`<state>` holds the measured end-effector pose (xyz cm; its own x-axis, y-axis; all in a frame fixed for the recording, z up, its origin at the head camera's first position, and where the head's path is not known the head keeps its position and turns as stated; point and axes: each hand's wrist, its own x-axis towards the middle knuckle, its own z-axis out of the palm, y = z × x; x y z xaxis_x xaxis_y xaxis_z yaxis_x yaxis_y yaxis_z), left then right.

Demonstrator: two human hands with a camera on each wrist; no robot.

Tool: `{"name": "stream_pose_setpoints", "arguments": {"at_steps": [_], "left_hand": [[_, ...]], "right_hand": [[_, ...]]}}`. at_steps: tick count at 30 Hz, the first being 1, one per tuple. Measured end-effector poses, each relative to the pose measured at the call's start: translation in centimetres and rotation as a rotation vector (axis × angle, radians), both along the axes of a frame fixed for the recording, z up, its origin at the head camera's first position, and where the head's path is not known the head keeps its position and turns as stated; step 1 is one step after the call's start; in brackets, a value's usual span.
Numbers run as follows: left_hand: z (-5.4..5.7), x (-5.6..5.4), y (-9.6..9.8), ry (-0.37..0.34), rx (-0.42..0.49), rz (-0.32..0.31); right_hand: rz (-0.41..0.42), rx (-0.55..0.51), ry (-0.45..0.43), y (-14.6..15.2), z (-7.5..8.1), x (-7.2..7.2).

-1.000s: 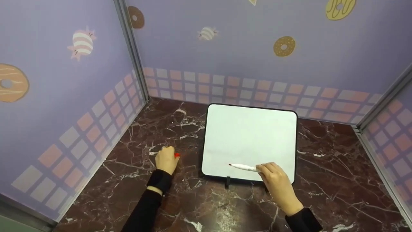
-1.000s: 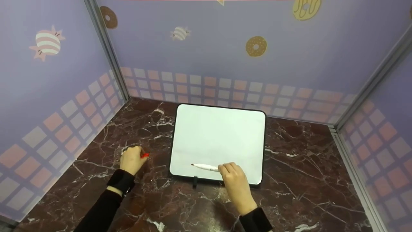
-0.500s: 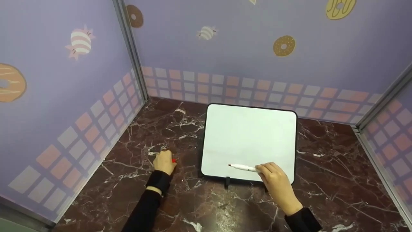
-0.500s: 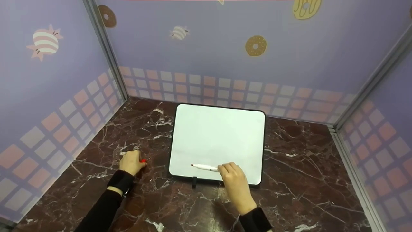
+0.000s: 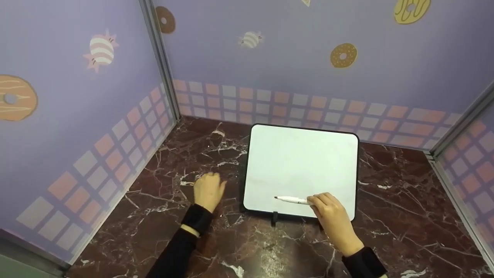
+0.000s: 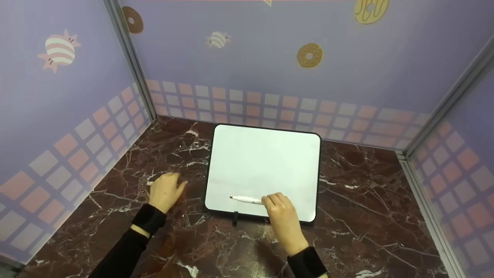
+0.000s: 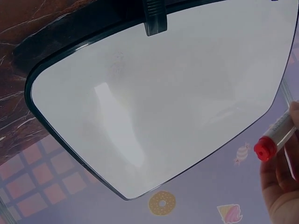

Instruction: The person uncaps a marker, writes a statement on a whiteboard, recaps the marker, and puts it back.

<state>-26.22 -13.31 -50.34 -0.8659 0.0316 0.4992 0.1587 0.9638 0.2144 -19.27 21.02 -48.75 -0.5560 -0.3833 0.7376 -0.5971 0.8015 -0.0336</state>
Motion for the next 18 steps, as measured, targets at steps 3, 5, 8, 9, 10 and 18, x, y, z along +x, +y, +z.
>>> {"name": "stream_pose_setpoints", "arguments": {"at_steps": [3,5,8,9,10,18], "left_hand": [[2.2,0.8,2.3,0.133,0.024,-0.199],[3.4,1.7,3.9,0.148,0.033,-0.359],[4.4,2.9,6.4,0.112,-0.023,-0.564],[4.6,3.3,7.1,0.101,-0.057,-0.607],[4.6,3.7,7.8,0.1,-0.089,-0.64],[3.7,4.7,11.0,0.135,-0.109,-0.748]], "right_hand": [[0.009,0.022,0.02,-0.2,0.3,-0.2],[0.021,0.037,0.042,-0.4,0.5,-0.3],[0.036,0.057,0.082,-0.7,0.8,-0.4],[0.038,0.069,0.098,-0.8,1.0,-0.4],[0.04,0.081,0.113,-0.9,1.1,-0.4],[0.086,0.149,0.196,-1.9,1.6,-0.1]]}}
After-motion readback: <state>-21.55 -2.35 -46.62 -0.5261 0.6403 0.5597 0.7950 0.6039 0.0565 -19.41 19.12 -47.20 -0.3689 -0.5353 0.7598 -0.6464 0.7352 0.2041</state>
